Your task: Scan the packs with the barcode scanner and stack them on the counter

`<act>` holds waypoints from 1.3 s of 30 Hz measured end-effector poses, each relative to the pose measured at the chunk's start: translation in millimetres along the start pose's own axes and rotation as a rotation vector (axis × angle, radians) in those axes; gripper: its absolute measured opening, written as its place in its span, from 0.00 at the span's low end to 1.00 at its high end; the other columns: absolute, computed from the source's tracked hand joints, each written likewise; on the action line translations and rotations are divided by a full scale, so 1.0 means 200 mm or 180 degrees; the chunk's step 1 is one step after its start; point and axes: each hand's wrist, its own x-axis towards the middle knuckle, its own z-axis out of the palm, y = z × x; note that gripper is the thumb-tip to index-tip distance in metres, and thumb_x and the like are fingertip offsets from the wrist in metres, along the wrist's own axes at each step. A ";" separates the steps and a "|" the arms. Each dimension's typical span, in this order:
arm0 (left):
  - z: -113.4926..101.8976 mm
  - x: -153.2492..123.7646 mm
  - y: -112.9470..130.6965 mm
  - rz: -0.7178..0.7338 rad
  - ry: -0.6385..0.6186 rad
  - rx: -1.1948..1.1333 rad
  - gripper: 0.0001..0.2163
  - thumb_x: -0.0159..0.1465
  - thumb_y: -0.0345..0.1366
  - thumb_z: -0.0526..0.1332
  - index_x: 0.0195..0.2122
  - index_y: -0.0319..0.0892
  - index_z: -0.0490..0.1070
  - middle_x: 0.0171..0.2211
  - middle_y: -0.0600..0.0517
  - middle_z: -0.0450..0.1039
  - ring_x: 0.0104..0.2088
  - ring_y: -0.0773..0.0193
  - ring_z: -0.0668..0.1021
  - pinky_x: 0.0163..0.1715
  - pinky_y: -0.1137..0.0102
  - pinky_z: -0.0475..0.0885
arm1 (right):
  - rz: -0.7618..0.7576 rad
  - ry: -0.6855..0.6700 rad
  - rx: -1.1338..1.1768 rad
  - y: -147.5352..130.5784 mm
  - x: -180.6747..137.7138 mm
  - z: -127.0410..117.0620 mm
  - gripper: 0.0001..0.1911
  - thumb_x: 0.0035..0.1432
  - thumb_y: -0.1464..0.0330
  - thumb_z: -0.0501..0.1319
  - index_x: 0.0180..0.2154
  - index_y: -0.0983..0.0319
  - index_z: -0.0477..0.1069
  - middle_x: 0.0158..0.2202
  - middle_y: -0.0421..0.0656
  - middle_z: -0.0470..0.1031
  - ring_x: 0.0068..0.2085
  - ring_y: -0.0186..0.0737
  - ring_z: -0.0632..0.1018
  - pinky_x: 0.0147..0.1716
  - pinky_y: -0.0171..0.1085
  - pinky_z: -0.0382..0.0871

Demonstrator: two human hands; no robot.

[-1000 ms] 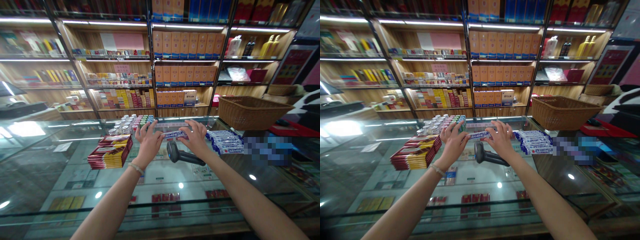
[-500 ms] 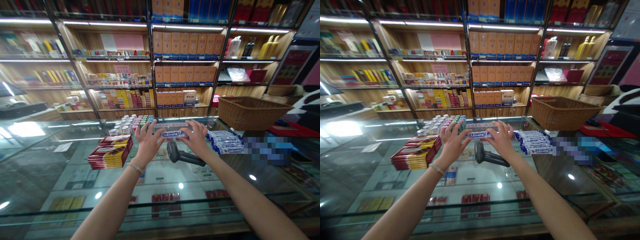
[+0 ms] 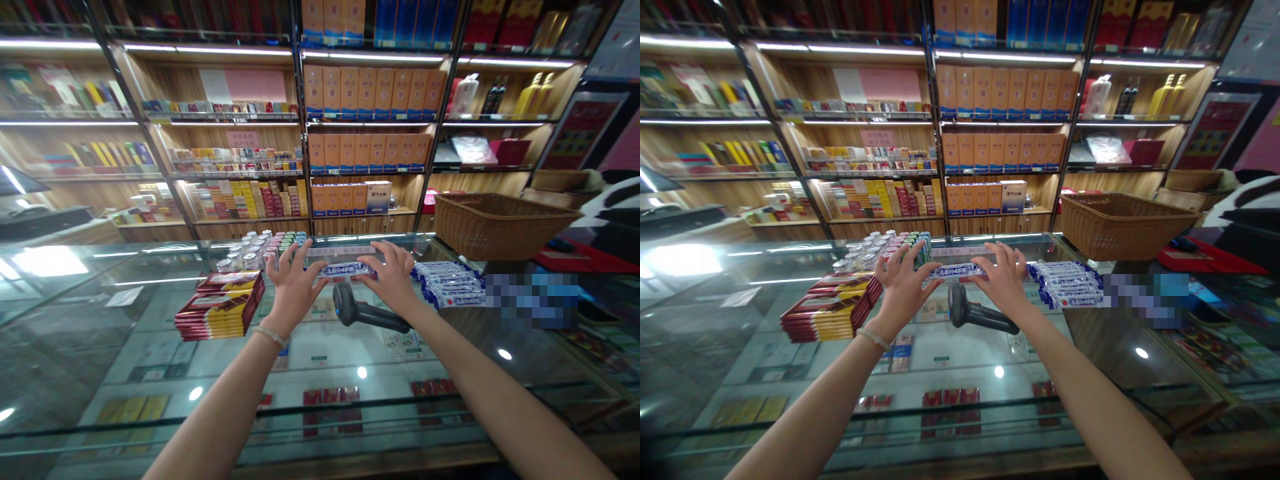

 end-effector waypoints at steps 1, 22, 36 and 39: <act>0.00 0.00 0.00 0.0004 0.0001 0.0014 0.10 0.65 0.44 0.67 0.47 0.55 0.79 0.71 0.48 0.62 0.69 0.39 0.62 0.66 0.35 0.46 | -0.0005 0.0000 -0.0004 0.00 0.00 0.00 0.14 0.64 0.56 0.66 0.50 0.50 0.78 0.64 0.48 0.68 0.66 0.53 0.63 0.64 0.57 0.49; 0.02 0.00 -0.04 -0.0185 -0.0014 -0.0026 0.10 0.64 0.43 0.67 0.47 0.55 0.81 0.70 0.46 0.64 0.69 0.39 0.62 0.66 0.34 0.47 | 0.0072 0.0008 0.0018 0.03 0.00 -0.01 0.15 0.64 0.58 0.65 0.51 0.50 0.76 0.64 0.48 0.68 0.66 0.54 0.64 0.64 0.59 0.48; 0.09 0.00 -0.04 0.0027 -0.0069 0.0022 0.10 0.65 0.44 0.66 0.47 0.55 0.80 0.69 0.46 0.65 0.69 0.42 0.64 0.66 0.35 0.45 | 0.0090 -0.0287 -0.0030 0.08 0.03 0.02 0.10 0.62 0.61 0.67 0.46 0.52 0.79 0.65 0.48 0.69 0.65 0.55 0.64 0.65 0.60 0.46; 0.09 0.04 -0.05 0.0008 -0.0069 0.0058 0.11 0.66 0.44 0.66 0.48 0.55 0.80 0.70 0.46 0.64 0.69 0.42 0.63 0.67 0.35 0.45 | 0.0030 -0.0339 -0.0074 0.10 0.08 -0.01 0.11 0.62 0.60 0.67 0.46 0.52 0.78 0.66 0.49 0.67 0.66 0.56 0.63 0.64 0.60 0.47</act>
